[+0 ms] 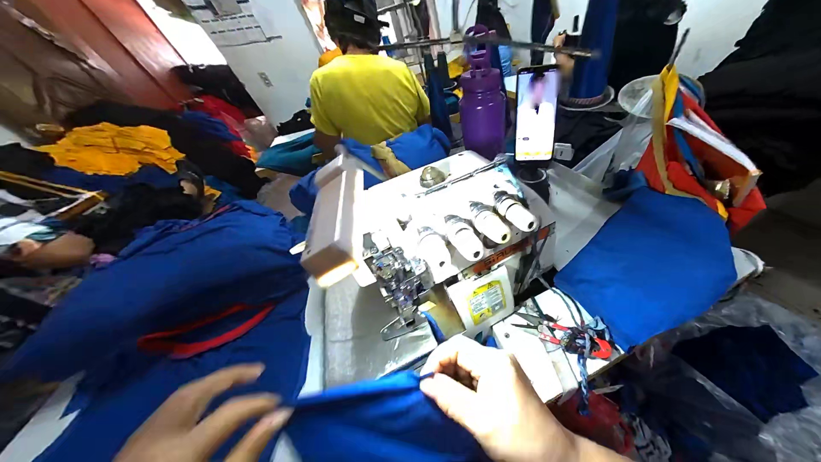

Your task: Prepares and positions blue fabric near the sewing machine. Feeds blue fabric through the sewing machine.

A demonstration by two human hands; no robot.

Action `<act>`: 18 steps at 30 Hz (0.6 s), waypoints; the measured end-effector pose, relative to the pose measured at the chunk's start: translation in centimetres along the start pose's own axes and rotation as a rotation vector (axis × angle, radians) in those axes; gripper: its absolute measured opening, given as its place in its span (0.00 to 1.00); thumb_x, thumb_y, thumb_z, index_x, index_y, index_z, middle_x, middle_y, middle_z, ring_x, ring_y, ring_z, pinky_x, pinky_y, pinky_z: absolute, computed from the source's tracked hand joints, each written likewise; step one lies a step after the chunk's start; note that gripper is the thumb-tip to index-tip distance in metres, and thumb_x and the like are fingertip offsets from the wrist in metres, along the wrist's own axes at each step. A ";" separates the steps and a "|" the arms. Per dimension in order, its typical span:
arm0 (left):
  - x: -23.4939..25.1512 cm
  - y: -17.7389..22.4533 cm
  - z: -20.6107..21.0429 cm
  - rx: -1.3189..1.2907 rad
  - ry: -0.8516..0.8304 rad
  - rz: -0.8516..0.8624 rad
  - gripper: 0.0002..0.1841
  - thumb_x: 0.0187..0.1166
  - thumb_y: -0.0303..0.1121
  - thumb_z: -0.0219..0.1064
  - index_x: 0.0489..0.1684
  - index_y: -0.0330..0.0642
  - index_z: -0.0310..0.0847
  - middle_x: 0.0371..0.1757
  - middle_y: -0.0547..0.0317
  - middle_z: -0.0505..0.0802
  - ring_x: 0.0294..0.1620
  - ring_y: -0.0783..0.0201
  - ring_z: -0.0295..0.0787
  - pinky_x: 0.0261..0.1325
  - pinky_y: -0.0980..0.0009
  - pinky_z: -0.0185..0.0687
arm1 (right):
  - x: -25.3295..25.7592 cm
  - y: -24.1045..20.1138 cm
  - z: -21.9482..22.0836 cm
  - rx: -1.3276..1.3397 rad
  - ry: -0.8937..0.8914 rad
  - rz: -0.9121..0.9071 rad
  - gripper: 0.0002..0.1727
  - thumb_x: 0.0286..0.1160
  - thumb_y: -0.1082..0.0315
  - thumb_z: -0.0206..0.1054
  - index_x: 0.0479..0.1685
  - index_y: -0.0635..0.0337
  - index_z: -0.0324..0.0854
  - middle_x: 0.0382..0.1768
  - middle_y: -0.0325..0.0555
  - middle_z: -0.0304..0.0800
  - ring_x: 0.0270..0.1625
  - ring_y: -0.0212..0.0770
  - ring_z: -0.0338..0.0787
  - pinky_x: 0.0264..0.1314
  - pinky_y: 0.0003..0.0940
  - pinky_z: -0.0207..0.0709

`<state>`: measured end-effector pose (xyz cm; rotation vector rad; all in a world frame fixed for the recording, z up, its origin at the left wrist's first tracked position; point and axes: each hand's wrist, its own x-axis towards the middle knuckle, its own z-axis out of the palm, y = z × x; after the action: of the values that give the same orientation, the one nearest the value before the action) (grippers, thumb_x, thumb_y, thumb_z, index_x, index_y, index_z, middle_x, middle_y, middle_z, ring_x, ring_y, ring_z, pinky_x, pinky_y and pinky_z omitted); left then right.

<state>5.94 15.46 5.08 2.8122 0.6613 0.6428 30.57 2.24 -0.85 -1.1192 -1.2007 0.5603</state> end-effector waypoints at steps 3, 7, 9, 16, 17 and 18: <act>1.6 -0.1 3.9 0.042 0.120 -0.070 0.16 0.80 0.34 0.64 0.52 0.28 0.90 0.63 0.24 0.87 0.66 0.29 0.84 0.66 0.37 0.78 | 1.2 1.3 1.4 -0.109 -0.004 0.045 0.09 0.77 0.69 0.65 0.39 0.66 0.88 0.27 0.39 0.86 0.29 0.19 0.78 0.36 0.13 0.71; 3.5 2.8 7.5 -0.284 0.194 0.002 0.19 0.87 0.43 0.58 0.61 0.42 0.89 0.62 0.61 0.93 0.65 0.75 0.87 0.70 0.76 0.81 | 1.4 1.7 1.4 -0.114 0.006 0.078 0.08 0.76 0.66 0.67 0.36 0.60 0.88 0.25 0.31 0.86 0.28 0.14 0.80 0.33 0.10 0.73; 4.1 3.5 7.8 -0.409 0.137 -0.004 0.20 0.88 0.43 0.57 0.65 0.42 0.87 0.60 0.66 0.94 0.62 0.79 0.87 0.68 0.80 0.81 | 1.3 1.5 1.0 -0.096 0.003 0.097 0.06 0.76 0.66 0.68 0.36 0.57 0.88 0.25 0.29 0.86 0.28 0.13 0.81 0.34 0.09 0.75; 4.8 4.3 6.6 -0.634 0.027 -0.149 0.10 0.76 0.38 0.68 0.44 0.52 0.96 0.36 0.77 0.94 0.38 0.85 0.89 0.42 0.89 0.83 | 0.7 0.6 0.6 -0.006 -0.013 0.110 0.04 0.74 0.68 0.69 0.34 0.57 0.88 0.24 0.27 0.86 0.28 0.13 0.81 0.34 0.08 0.74; 4.8 4.4 6.5 -0.643 0.025 -0.164 0.07 0.75 0.36 0.69 0.39 0.52 0.96 0.33 0.77 0.93 0.35 0.85 0.88 0.39 0.89 0.83 | 0.7 0.4 0.5 0.004 -0.022 0.129 0.04 0.74 0.68 0.70 0.34 0.56 0.88 0.24 0.27 0.86 0.28 0.13 0.81 0.33 0.08 0.73; 4.8 4.6 6.4 -0.643 0.031 -0.174 0.06 0.73 0.34 0.70 0.34 0.51 0.95 0.30 0.77 0.93 0.32 0.86 0.87 0.36 0.89 0.82 | 0.6 0.1 0.5 0.017 -0.030 0.155 0.04 0.74 0.68 0.70 0.33 0.55 0.88 0.23 0.27 0.85 0.27 0.13 0.80 0.32 0.09 0.72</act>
<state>14.43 13.14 2.34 2.1329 0.5675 0.7114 30.34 3.02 -0.70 -1.1996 -1.1389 0.7059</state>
